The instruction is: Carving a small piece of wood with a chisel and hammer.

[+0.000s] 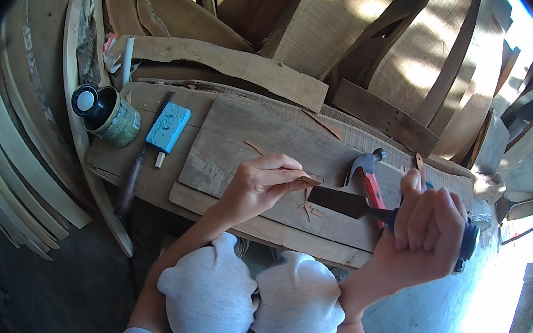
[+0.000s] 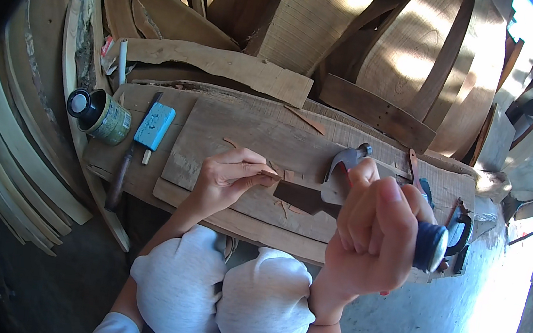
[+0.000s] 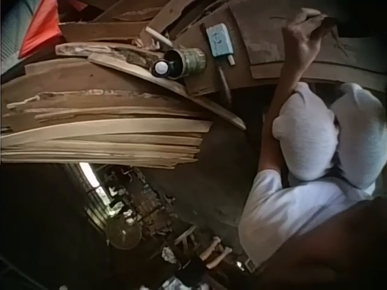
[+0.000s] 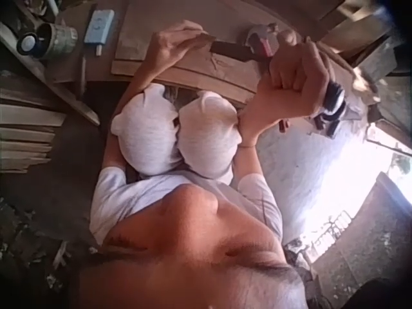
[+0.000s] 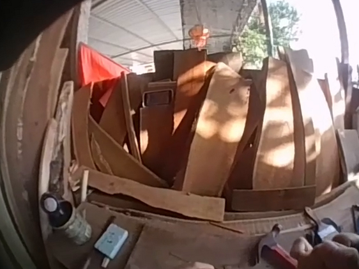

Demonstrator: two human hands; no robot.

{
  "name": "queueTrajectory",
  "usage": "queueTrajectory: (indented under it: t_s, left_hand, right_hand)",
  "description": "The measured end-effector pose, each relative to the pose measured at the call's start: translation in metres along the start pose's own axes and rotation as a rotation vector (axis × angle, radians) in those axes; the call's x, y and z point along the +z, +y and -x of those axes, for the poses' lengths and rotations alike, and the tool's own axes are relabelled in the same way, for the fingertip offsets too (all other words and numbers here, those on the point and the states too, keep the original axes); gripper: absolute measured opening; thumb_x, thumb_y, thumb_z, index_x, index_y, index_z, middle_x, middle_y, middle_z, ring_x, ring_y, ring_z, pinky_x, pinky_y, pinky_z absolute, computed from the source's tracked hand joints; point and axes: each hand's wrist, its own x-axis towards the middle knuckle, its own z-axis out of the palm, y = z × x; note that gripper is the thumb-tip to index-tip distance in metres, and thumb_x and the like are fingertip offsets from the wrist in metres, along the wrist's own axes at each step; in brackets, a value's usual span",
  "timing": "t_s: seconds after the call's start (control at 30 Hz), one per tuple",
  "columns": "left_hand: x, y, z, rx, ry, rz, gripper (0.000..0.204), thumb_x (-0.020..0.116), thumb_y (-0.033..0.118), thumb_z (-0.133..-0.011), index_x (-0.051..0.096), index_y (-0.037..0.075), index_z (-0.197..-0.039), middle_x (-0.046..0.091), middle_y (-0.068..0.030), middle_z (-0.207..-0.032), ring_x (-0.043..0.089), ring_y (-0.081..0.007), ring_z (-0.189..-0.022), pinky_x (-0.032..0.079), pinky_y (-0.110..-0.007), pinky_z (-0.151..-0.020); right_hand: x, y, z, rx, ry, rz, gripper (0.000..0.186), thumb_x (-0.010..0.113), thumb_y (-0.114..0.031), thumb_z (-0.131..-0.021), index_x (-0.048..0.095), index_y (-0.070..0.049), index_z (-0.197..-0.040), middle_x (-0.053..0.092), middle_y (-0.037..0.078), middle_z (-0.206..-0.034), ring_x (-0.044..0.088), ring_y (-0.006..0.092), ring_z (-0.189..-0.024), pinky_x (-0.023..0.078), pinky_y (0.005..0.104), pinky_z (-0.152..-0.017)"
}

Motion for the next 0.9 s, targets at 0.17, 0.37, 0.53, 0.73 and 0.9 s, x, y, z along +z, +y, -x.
queueTrajectory:
  t_s: [0.17, 0.37, 0.53, 0.73, 0.9]
  left_hand:
    - [-0.002, -0.004, 0.003, -0.060, 0.036, 0.015, 0.016, 0.072, 0.001, -0.073, 0.069, 0.001, -0.089, 0.063, -0.0045, -0.086, 0.062, -0.0165, -0.073, 0.050, -0.026, -0.061]
    - [0.000, -0.002, 0.000, -0.006, -0.031, -0.017, 0.021, 0.071, -0.004, -0.072, 0.071, 0.002, -0.091, 0.065, -0.0059, -0.088, 0.065, -0.0144, -0.075, 0.054, -0.024, -0.062]
    - [-0.001, -0.003, 0.002, -0.027, 0.001, 0.002, 0.016, 0.071, 0.000, -0.073, 0.069, 0.002, -0.089, 0.063, -0.0034, -0.085, 0.062, -0.0160, -0.071, 0.050, -0.026, -0.060]
    - [0.002, -0.004, 0.001, -0.008, -0.001, 0.014, 0.016, 0.072, 0.001, -0.073, 0.070, 0.003, -0.089, 0.063, -0.0034, -0.085, 0.062, -0.0162, -0.071, 0.049, -0.027, -0.059]
    - [-0.002, -0.004, 0.003, -0.043, 0.009, 0.008, 0.016, 0.071, 0.001, -0.073, 0.070, 0.002, -0.089, 0.063, -0.0040, -0.085, 0.062, -0.0167, -0.071, 0.049, -0.027, -0.059]
  right_hand:
    - [0.011, 0.015, 0.007, 0.096, 0.095, 0.083, 0.036, 0.044, -0.007, -0.084, 0.028, -0.016, -0.052, 0.026, -0.003, -0.041, 0.017, 0.0070, -0.032, 0.032, 0.0276, -0.059]
    - [0.000, -0.009, 0.002, 0.026, 0.078, 0.023, 0.036, 0.043, -0.006, -0.083, 0.028, -0.015, -0.051, 0.025, -0.002, -0.040, 0.018, 0.0075, -0.032, 0.035, 0.0291, -0.062]
    - [0.005, 0.017, 0.010, 0.111, 0.103, 0.056, 0.036, 0.044, -0.007, -0.084, 0.029, -0.015, -0.052, 0.026, -0.002, -0.041, 0.019, 0.0069, -0.032, 0.034, 0.0279, -0.061]
    - [0.004, 0.003, 0.006, 0.079, 0.120, 0.047, 0.036, 0.049, -0.010, -0.083, 0.031, -0.013, -0.052, 0.029, -0.002, -0.041, 0.021, 0.0066, -0.033, 0.034, 0.0249, -0.059]
    - [0.004, 0.018, 0.009, 0.081, 0.098, 0.047, 0.037, 0.045, -0.007, -0.083, 0.027, -0.016, -0.052, 0.026, -0.002, -0.041, 0.017, 0.0064, -0.033, 0.031, 0.0288, -0.058]
